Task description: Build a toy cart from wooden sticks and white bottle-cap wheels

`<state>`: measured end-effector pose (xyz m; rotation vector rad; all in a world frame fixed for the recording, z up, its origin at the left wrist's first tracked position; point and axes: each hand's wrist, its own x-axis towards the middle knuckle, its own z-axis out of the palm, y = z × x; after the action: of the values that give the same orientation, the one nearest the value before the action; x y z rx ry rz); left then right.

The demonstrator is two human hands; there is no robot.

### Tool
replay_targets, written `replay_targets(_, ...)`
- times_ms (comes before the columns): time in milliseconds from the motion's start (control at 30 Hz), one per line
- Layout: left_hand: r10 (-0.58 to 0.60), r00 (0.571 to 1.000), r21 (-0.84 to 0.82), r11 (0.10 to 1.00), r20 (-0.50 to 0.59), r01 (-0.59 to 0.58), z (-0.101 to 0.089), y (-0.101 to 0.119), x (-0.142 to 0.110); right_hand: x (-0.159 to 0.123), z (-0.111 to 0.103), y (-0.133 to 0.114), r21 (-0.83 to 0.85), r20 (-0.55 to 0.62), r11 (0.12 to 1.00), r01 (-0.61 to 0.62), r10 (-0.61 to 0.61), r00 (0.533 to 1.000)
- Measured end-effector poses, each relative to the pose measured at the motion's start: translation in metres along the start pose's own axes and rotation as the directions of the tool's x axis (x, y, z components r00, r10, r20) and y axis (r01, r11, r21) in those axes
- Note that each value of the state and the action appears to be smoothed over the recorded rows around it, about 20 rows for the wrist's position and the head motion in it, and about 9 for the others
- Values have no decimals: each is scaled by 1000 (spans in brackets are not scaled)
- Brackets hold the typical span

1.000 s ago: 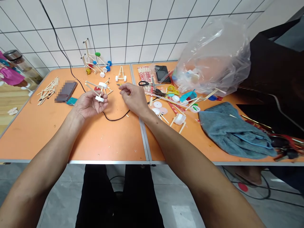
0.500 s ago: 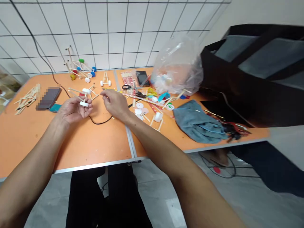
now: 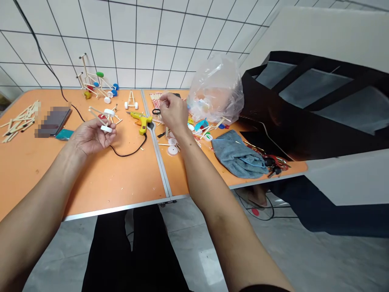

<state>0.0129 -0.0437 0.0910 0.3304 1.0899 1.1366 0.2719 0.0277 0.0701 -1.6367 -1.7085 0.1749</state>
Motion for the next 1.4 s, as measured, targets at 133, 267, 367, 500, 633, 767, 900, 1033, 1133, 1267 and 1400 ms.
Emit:
replay_targets(133, -10, 998, -32, 999, 70, 12, -11, -2, 17, -2, -7, 0, -157, 131, 986, -56, 76, 988)
replay_targets(267, -18, 997, -6, 1000, 78, 18, -17, -3, 26, -14, 4, -18, -212, 294, 977, -24, 88, 952)
replay_targets(367, -12, 999, -5, 1000, 49, 12, -15, -3, 23, -23, 13, -31, -242, 346, 970, -10, 96, 933)
replay_targets(500, -11, 999, -20, 1000, 44, 12, -11, -3, 18, -28, 20, -45, -252, 409, 967, -30, 135, 902)
replay_targets(633, -9, 998, -54, 998, 68, 13, -13, -2, 22, -27, 27, -55, -234, 434, 970, -66, 165, 886)
replay_targets(767, -6, 997, -80, 997, 81, 12, -16, -1, 27, -27, 32, -58, -225, 415, 969, -104, 192, 889)
replay_targets(900, -6, 996, -104, 994, 90, 16, -16, 0, 26, -28, 31, -56, -253, 411, 962, -105, 205, 888)
replay_targets(1033, -2, 993, -132, 991, 119, 18, -16, 2, 23, -27, 27, -54, -279, 385, 954, -114, 220, 896)
replay_targets(1133, 3, 991, -135, 991, 132, 15, -17, 5, 23, -26, 24, -50, -267, 302, 957, -118, 199, 932)
replay_targets(1267, -17, 991, -147, 988, 132, 37, -20, 8, 26, -23, 25, -42, -144, 183, 980, -137, 163, 970)
replay_targets(1400, -16, 990, -164, 986, 144, 40, -21, 6, 27, -22, 35, -33, 274, 155, 920, -281, 246, 957)
